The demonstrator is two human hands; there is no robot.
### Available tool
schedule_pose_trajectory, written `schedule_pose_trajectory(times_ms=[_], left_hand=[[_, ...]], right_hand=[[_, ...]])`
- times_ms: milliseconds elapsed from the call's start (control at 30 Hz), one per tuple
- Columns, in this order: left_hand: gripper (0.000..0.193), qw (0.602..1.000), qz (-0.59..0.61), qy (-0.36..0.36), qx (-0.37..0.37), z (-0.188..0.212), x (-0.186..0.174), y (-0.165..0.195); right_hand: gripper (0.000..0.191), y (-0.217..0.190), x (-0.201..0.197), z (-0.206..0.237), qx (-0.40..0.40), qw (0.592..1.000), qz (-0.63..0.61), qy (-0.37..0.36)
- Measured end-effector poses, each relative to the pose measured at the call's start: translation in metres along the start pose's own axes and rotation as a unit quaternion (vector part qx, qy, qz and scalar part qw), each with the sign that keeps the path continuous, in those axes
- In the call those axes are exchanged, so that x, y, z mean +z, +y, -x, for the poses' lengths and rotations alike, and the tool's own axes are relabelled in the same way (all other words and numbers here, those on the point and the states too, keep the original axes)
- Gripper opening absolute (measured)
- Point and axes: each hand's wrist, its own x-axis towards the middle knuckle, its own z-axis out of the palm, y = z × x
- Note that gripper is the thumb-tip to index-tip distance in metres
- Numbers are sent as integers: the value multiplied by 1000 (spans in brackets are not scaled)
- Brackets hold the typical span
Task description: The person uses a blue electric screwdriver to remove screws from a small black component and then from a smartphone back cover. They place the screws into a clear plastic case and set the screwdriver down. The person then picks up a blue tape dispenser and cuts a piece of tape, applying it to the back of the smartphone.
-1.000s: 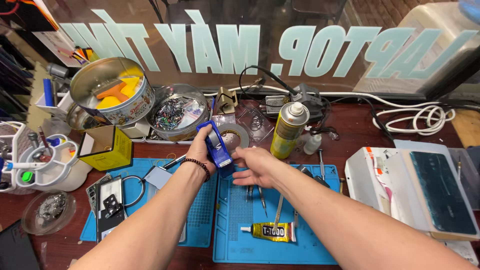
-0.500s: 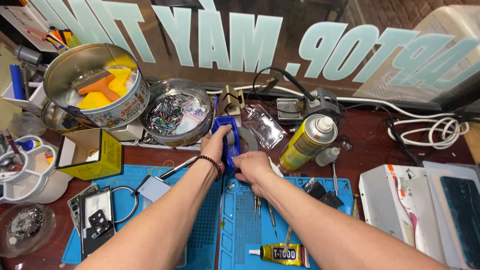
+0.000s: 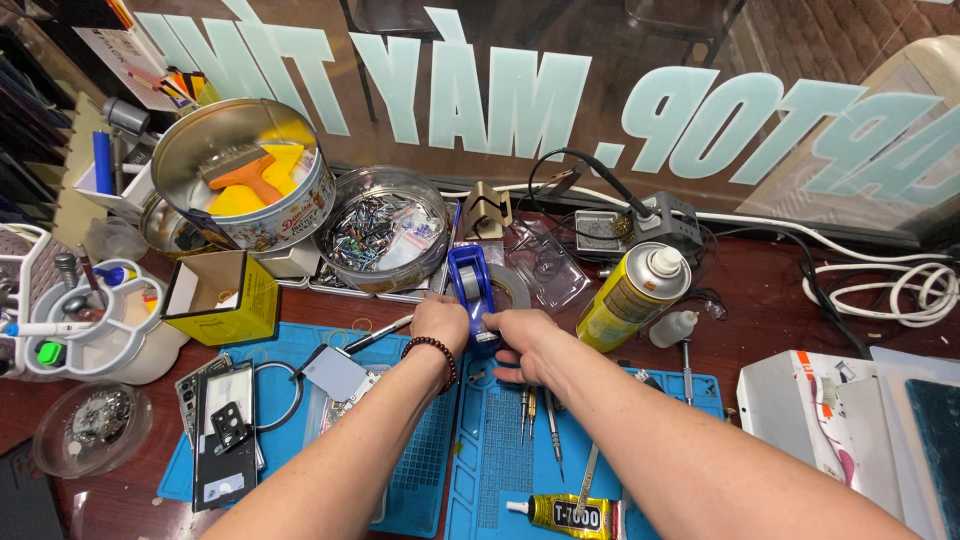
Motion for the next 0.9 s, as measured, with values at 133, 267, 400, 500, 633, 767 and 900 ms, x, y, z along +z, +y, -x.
schedule_pose_trajectory(times_ms=[133, 267, 400, 500, 633, 767, 900], left_hand=[[48, 995, -16, -65, 73, 29, -18, 0], [68, 988, -54, -94, 111, 59, -34, 6], [51, 981, -85, -86, 152, 68, -33, 0], [37, 974, -86, -57, 202, 62, -30, -9], [26, 975, -77, -68, 199, 59, -28, -18], [24, 979, -58, -61, 187, 64, -28, -19], [23, 981, -40, -82, 174, 65, -32, -19]], right_hand=[[31, 0, 4, -4, -17, 1000, 15, -8], [22, 6, 7, -8, -50, 998, -10, -28], [19, 18, 6, -9, -78, 996, -31, -32], [19, 28, 2, -7, -95, 992, -68, -47], [22, 27, -6, -6, -126, 977, -126, -114], [24, 39, -10, -2, -151, 963, -171, -140], [20, 60, -4, 8, -186, 950, -217, -125]])
